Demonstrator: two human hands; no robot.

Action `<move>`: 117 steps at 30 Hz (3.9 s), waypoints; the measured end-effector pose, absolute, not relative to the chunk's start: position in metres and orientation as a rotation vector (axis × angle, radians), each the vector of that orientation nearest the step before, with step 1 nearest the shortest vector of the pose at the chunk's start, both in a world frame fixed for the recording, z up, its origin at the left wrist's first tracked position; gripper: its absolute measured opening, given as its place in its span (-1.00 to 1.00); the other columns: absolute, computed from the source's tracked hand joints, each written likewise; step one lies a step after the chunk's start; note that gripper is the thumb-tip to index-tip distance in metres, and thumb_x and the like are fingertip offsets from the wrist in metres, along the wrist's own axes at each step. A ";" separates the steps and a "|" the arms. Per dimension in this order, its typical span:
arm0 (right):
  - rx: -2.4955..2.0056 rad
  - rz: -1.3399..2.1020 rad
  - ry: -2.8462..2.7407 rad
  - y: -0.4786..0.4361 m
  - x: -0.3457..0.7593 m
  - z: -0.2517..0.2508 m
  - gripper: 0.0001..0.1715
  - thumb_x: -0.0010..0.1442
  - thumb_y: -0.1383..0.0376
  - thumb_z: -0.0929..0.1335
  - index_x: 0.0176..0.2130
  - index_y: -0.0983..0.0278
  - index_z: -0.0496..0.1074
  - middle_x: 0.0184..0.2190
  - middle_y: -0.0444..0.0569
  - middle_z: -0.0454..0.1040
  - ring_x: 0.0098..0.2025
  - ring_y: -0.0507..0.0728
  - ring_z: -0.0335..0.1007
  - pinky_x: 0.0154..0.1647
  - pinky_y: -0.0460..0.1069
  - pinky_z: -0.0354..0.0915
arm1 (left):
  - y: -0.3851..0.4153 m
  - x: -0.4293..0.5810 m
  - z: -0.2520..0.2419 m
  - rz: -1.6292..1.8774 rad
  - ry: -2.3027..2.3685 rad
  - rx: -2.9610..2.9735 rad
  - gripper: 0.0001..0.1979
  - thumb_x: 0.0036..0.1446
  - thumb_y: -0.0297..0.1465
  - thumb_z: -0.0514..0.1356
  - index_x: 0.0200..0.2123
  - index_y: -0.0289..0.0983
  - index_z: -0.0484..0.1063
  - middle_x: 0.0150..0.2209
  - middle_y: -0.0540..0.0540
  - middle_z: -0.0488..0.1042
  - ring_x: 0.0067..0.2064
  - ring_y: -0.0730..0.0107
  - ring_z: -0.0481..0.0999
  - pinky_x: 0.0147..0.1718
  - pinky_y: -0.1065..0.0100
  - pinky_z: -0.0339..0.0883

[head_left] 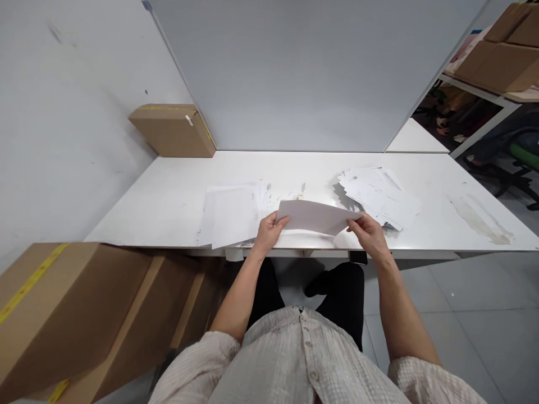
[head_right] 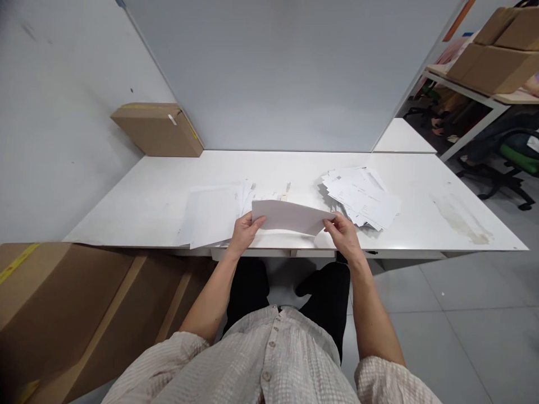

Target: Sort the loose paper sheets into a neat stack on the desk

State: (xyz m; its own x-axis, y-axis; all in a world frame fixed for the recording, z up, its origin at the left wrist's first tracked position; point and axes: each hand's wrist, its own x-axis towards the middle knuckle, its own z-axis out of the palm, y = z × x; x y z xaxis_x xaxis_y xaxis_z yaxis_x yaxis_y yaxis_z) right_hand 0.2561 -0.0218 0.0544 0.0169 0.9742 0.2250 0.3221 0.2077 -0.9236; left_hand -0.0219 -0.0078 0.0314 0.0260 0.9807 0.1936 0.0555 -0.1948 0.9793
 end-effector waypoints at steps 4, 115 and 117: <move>-1.269 0.944 -1.452 -0.016 0.253 0.037 -0.79 0.10 0.14 0.34 -0.32 0.23 0.36 -0.50 -0.15 0.34 -0.44 0.04 0.30 -0.38 -0.03 0.29 | -0.004 -0.024 0.015 1.274 1.144 1.306 -0.65 0.02 -0.15 0.21 -0.27 -0.32 0.50 -0.30 -0.07 0.55 -0.20 0.27 0.48 -0.19 0.30 0.32; -1.361 1.741 -0.816 -0.081 0.245 0.018 -0.32 -0.10 0.24 0.50 0.05 0.12 0.39 -0.13 -0.10 0.52 -0.27 0.06 0.44 -0.23 -0.04 0.37 | 0.005 -0.009 0.027 0.538 1.368 1.275 -0.48 0.16 -0.24 0.07 0.17 -0.25 0.14 -0.46 -0.05 0.46 -0.57 0.46 0.43 -0.50 0.37 0.37; -1.352 1.765 -0.822 -0.086 0.246 0.022 -0.31 -0.09 0.23 0.49 0.06 0.12 0.38 -0.11 -0.08 0.51 -0.28 0.06 0.44 -0.25 -0.04 0.37 | -0.002 -0.006 0.028 0.556 1.265 1.199 -0.37 0.13 -0.19 0.11 0.22 -0.23 0.04 -0.44 -0.05 0.46 -0.53 0.44 0.44 -0.51 0.38 0.37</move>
State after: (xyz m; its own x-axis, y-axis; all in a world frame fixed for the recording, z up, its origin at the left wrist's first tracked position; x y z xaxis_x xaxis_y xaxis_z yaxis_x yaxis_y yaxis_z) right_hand 0.2463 -0.0861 0.0222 -0.1586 0.8586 -0.4876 -0.1795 -0.5107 -0.8408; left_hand -0.0061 -0.0019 0.0284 0.2835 0.8628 -0.4186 0.2753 0.3449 0.8974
